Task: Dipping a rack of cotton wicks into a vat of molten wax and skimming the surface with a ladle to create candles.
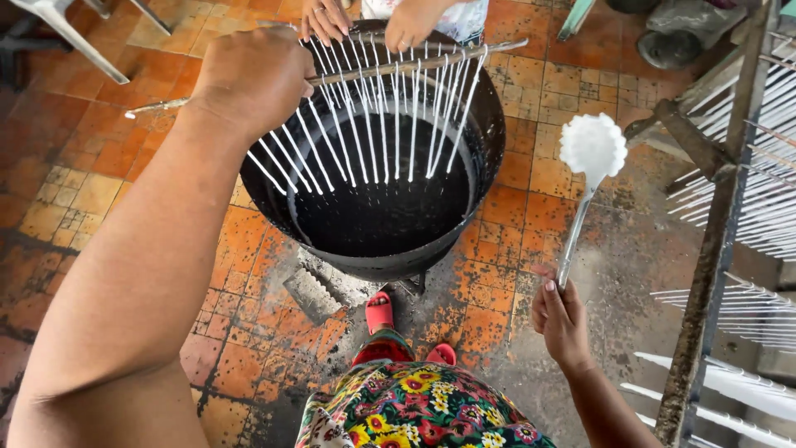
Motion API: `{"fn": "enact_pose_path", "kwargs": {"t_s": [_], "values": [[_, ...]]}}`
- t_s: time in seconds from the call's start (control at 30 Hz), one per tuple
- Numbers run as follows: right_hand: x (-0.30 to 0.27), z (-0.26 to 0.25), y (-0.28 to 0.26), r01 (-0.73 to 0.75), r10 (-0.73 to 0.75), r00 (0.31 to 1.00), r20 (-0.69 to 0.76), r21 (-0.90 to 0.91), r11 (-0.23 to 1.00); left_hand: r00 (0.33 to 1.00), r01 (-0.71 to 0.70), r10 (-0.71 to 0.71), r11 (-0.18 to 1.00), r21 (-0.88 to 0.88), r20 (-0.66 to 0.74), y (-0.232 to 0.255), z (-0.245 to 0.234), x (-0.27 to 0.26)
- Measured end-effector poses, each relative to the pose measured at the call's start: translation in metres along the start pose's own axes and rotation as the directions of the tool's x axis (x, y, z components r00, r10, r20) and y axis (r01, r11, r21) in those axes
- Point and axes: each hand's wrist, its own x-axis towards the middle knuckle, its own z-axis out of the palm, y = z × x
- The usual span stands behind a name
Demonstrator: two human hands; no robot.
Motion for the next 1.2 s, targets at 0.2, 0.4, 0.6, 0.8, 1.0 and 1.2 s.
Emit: {"fn": "enact_pose_path", "kwargs": {"t_s": [0.2,0.4,0.6,0.8,1.0,1.2], "values": [[0.005,-0.021,-0.009,-0.108,0.111,0.994,-0.011,-0.319,0.942,0.998,-0.005,0.002,0.999,0.034,0.066,-0.003,-0.029,-0.017],[0.024,-0.059,-0.032,-0.178,0.246,0.963,0.106,-0.435,0.883,0.99,-0.064,0.074,0.994,0.085,-0.118,-0.038,-0.035,-0.021],[0.041,-0.06,-0.08,-0.202,0.35,0.936,0.031,-0.767,0.609,0.891,-0.144,0.285,0.915,0.376,-0.352,-0.079,-0.031,-0.028],[0.067,-0.022,-0.101,-0.218,0.486,0.87,-0.078,-0.947,0.238,0.989,-0.142,0.134,0.981,-0.135,-0.069,-0.09,-0.052,-0.04],[0.114,0.039,-0.136,-0.165,0.653,0.754,-0.069,-0.982,0.087,0.954,-0.093,0.214,0.876,0.473,-0.209,-0.103,-0.035,-0.064],[0.178,0.098,-0.136,0.029,0.764,0.645,0.024,-1.0,0.007,0.961,-0.217,0.166,0.949,-0.227,-0.223,-0.1,-0.034,-0.073]]}}
